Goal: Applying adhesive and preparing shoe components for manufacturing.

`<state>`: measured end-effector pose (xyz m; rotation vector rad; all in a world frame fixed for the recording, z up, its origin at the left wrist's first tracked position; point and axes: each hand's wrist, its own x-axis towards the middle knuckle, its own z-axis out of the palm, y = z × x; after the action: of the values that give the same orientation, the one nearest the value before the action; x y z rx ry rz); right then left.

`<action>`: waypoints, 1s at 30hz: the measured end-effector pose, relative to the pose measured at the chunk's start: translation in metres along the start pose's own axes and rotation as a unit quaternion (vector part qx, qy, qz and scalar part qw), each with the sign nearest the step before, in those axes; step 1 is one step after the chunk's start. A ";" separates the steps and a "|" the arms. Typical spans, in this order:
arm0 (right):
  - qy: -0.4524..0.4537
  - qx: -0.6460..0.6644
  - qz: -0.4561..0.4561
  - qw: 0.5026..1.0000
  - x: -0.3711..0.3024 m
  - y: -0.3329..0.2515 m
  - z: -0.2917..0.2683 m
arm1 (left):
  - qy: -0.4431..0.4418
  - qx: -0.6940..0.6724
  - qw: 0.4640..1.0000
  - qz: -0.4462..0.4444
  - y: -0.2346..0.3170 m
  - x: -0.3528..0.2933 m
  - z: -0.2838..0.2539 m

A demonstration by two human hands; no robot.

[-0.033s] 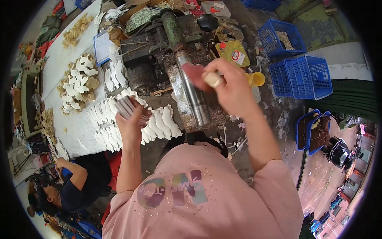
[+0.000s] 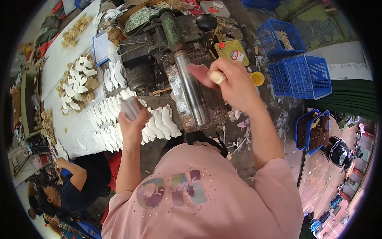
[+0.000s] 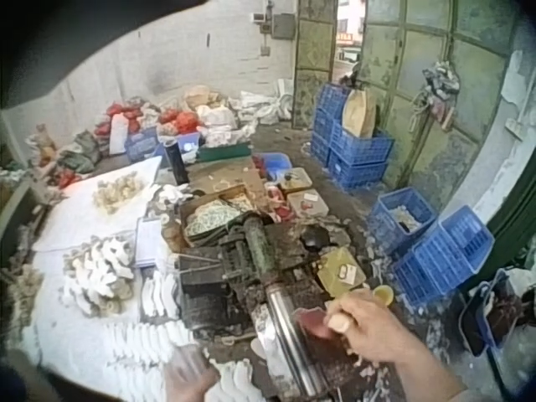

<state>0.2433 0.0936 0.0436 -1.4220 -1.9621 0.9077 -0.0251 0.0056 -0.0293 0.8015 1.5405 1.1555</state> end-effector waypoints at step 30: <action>0.090 0.018 0.082 0.992 -0.001 0.035 0.034 | 0.084 0.599 0.792 0.081 -0.105 -0.027 -0.318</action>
<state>0.2380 0.0928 -0.0051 -1.6044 -1.7083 0.8502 -0.3171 -0.1404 -0.1091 1.6940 2.3764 0.1937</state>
